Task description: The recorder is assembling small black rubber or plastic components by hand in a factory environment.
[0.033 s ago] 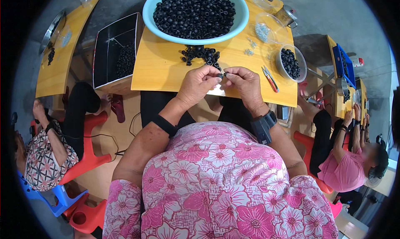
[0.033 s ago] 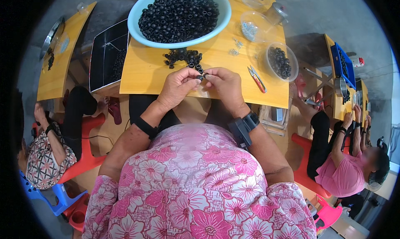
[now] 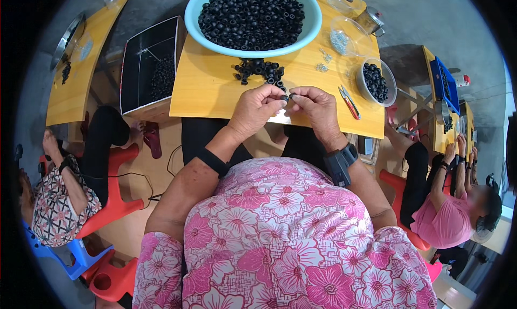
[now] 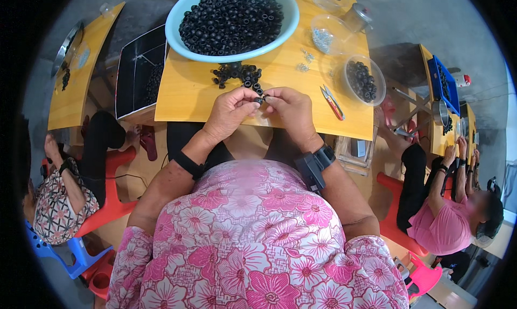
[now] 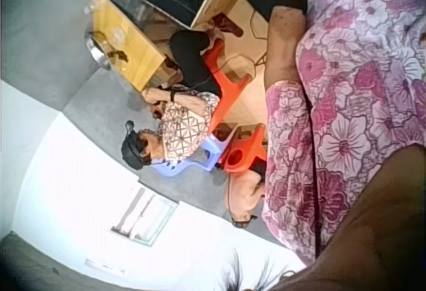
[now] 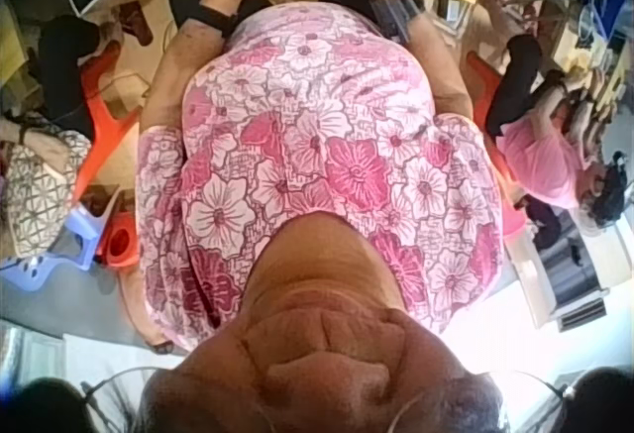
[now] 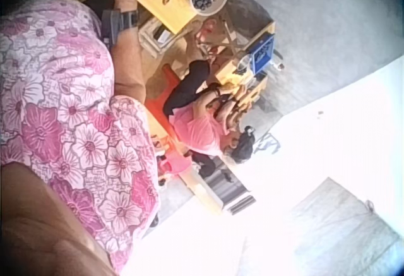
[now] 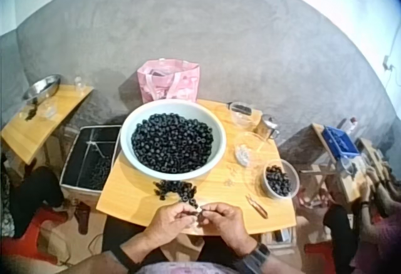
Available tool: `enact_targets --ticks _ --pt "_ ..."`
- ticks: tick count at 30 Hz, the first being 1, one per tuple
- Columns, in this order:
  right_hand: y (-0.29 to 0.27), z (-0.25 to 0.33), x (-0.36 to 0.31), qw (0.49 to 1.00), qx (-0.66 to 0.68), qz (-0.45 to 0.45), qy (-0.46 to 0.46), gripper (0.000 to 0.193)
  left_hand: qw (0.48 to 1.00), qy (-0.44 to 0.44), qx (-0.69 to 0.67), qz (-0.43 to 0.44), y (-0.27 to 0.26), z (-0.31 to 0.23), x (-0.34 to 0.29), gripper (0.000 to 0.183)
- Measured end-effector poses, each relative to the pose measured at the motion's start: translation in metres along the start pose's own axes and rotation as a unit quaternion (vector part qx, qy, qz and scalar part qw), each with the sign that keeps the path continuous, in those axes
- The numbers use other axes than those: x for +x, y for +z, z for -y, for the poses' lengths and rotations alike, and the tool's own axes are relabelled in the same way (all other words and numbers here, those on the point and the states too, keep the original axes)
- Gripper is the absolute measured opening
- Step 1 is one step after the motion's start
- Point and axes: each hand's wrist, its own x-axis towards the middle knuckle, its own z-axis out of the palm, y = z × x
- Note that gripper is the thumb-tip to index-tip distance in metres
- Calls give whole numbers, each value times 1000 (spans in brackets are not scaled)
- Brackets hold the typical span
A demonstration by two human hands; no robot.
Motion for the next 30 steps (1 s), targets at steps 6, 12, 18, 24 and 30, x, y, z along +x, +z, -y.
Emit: enact_targets --ticks 6,12,18,24,30 --pt "1 4 -1 998 -64 -1 -22 16 1000 -1 10 -2 0 -1 0 11" --pt "1 4 -1 995 -88 6 -39 15 1000 4 22 -2 0 -2 0 10" --pt "3 5 -1 979 -171 6 -107 14 999 28 20 -31 2 2 0 10" --pt "3 5 0 932 -294 -6 -213 11 998 22 52 -28 3 -3 0 8" --pt "11 7 -5 971 -213 -29 -103 11 997 23 67 -36 3 1 -1 8"
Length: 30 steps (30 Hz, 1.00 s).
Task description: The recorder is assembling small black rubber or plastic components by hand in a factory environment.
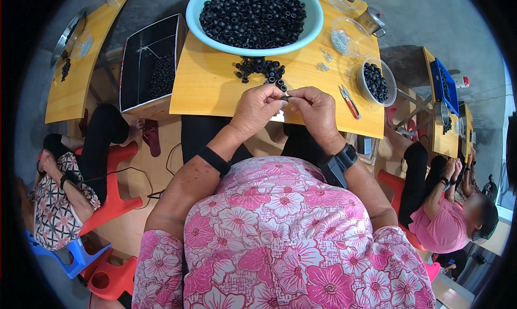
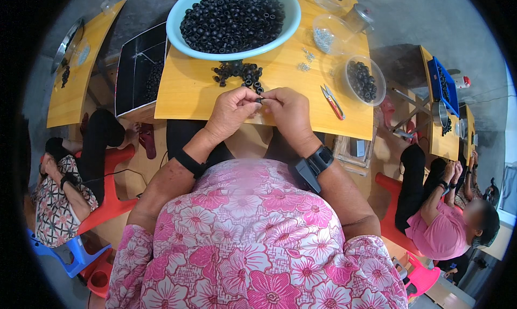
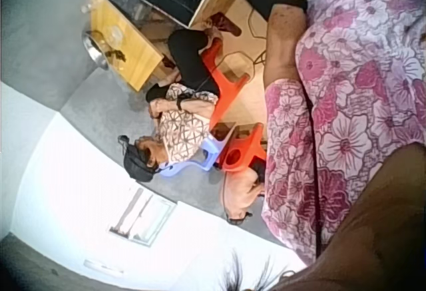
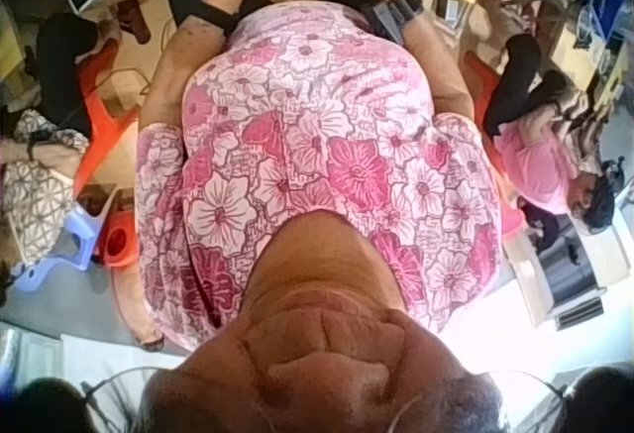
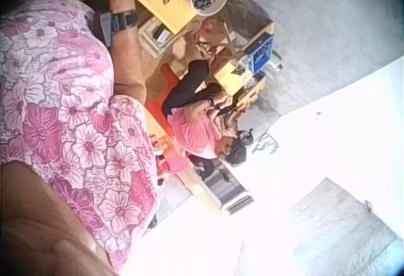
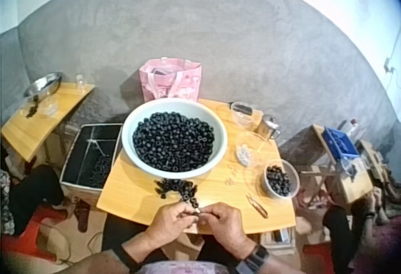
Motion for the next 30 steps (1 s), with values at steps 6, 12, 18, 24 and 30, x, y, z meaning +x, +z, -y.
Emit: enact_targets --ticks 6,12,18,24,30 --pt "5 0 -6 998 39 -18 47 12 1000 15 8 -25 2 8 1 10" --pt "4 -10 -8 983 156 -4 93 16 999 4 35 9 -1 8 2 9" --pt "-3 -11 -2 949 257 53 173 18 999 -3 35 14 -1 5 1 11" --pt "-7 -5 2 949 254 72 174 17 999 -27 -6 23 -3 3 1 14" --pt "-10 -2 6 973 171 100 120 15 997 -47 -44 50 -9 -2 1 15"
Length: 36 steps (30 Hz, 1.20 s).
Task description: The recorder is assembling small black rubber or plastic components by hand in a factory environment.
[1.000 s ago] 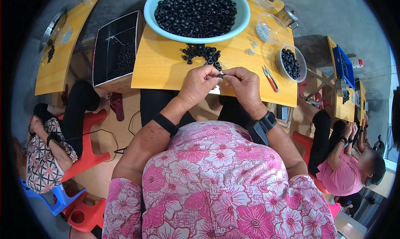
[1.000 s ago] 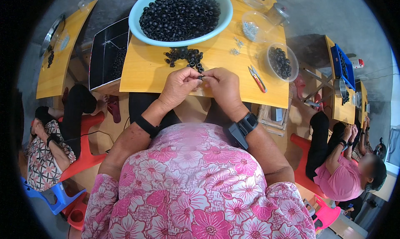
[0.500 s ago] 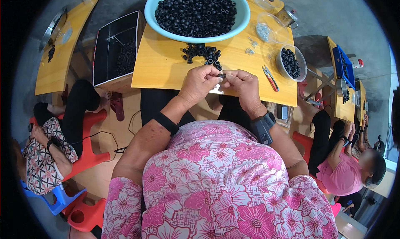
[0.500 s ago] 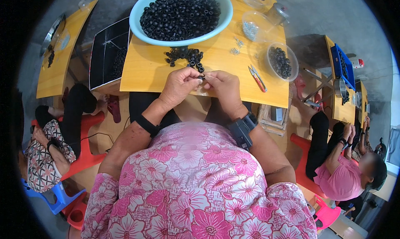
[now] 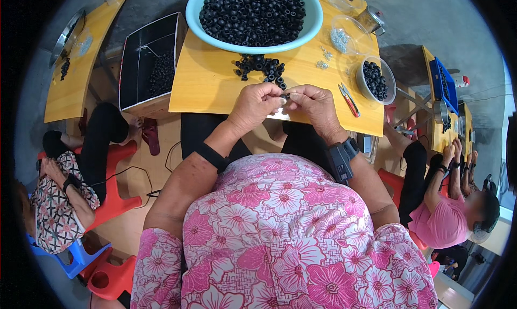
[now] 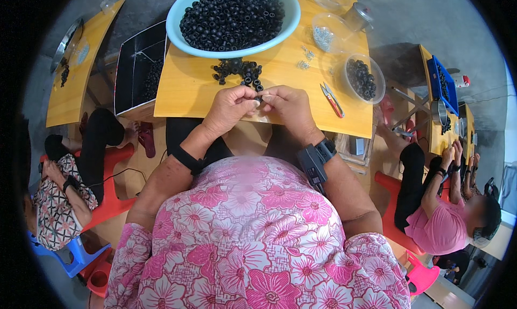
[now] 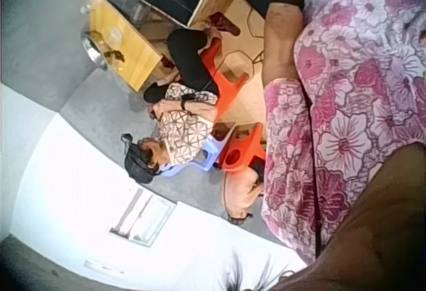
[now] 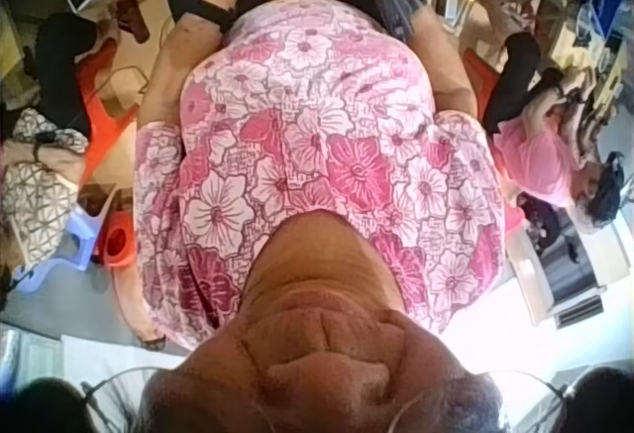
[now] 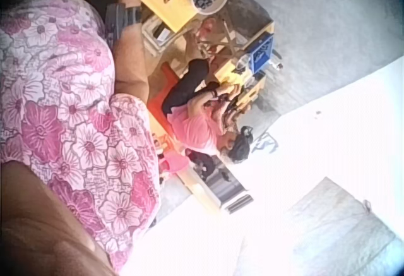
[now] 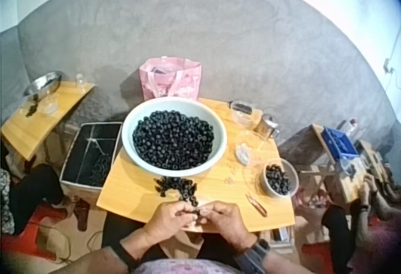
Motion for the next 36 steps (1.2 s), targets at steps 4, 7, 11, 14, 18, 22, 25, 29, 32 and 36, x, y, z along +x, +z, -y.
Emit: enact_targets --ticks 4,7,11,14,18,22,25,29,32,36 --pt "-1 -3 2 999 -27 12 -39 15 1000 -14 -22 15 -2 -3 1 14" --pt "1 -10 2 997 -19 3 -79 13 998 1 -68 -15 4 -6 -1 11" --pt "10 -18 -3 990 -35 -50 -125 13 998 20 -52 -13 2 -1 0 10" --pt "13 -23 -4 981 -54 -75 -171 14 999 7 -45 6 2 -1 0 14" --pt "16 -17 -7 985 -42 -85 -143 14 998 18 -54 -9 3 0 -2 13" --pt "11 -17 -3 995 50 -63 -57 13 997 33 -65 -25 5 2 -2 12" --pt "6 -16 0 993 111 -35 -13 15 998 33 -39 -25 5 1 -2 13" --pt "-3 -15 1 976 202 54 66 19 995 25 -92 -23 6 -2 -5 13" --pt "-9 -13 3 963 233 97 96 22 997 68 29 -16 2 1 -3 13" --pt "-16 -5 3 959 206 137 141 23 991 104 81 -24 2 -1 -3 14"
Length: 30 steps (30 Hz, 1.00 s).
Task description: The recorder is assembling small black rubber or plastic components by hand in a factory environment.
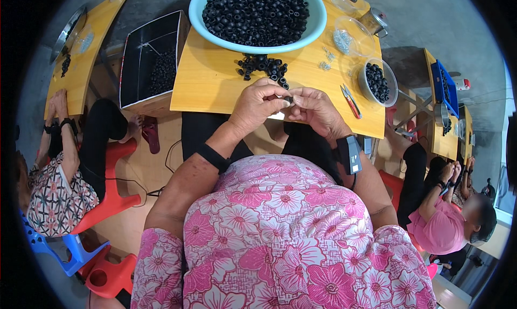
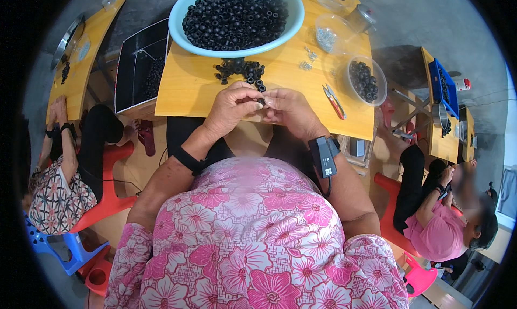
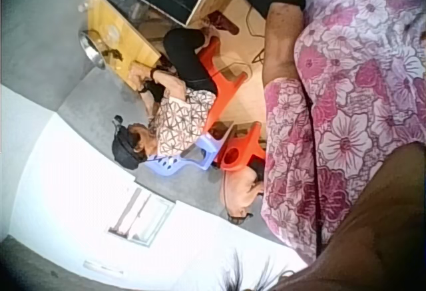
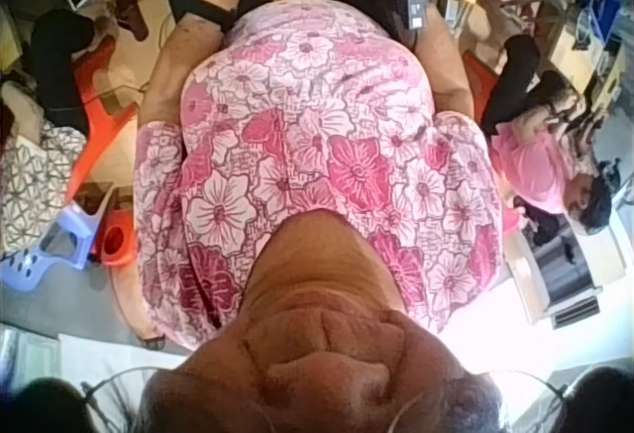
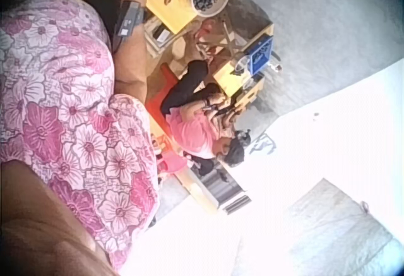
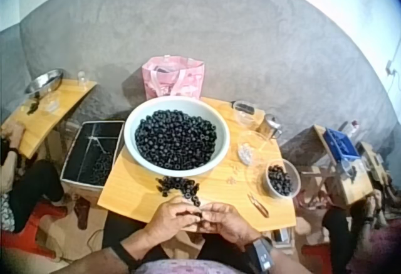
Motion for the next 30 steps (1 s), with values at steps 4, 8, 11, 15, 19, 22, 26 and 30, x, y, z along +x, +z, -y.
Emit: enact_targets --ticks 4,8,11,15,19,22,26,30 --pt "-5 -2 0 999 -34 10 3 25 1000 21 -6 -8 2 2 0 15" --pt "-7 0 1 999 -26 35 2 27 999 18 -29 -6 2 0 1 16" --pt "-8 0 2 999 -24 43 8 27 999 6 -32 -2 2 0 1 16" --pt "-9 -1 2 999 -22 45 9 26 1000 3 -16 -3 3 -1 1 17" --pt "-5 -3 3 1000 -20 21 6 23 1000 -1 -2 -12 3 -1 1 17" --pt "-3 -4 3 1000 -28 8 4 22 1000 -14 -8 -19 4 -3 0 18" --pt "2 -5 1 999 -43 7 -18 21 1000 -11 5 -18 5 -4 1 18" --pt "8 -2 0 998 -52 -5 -22 20 999 -5 15 -31 4 -5 1 18"
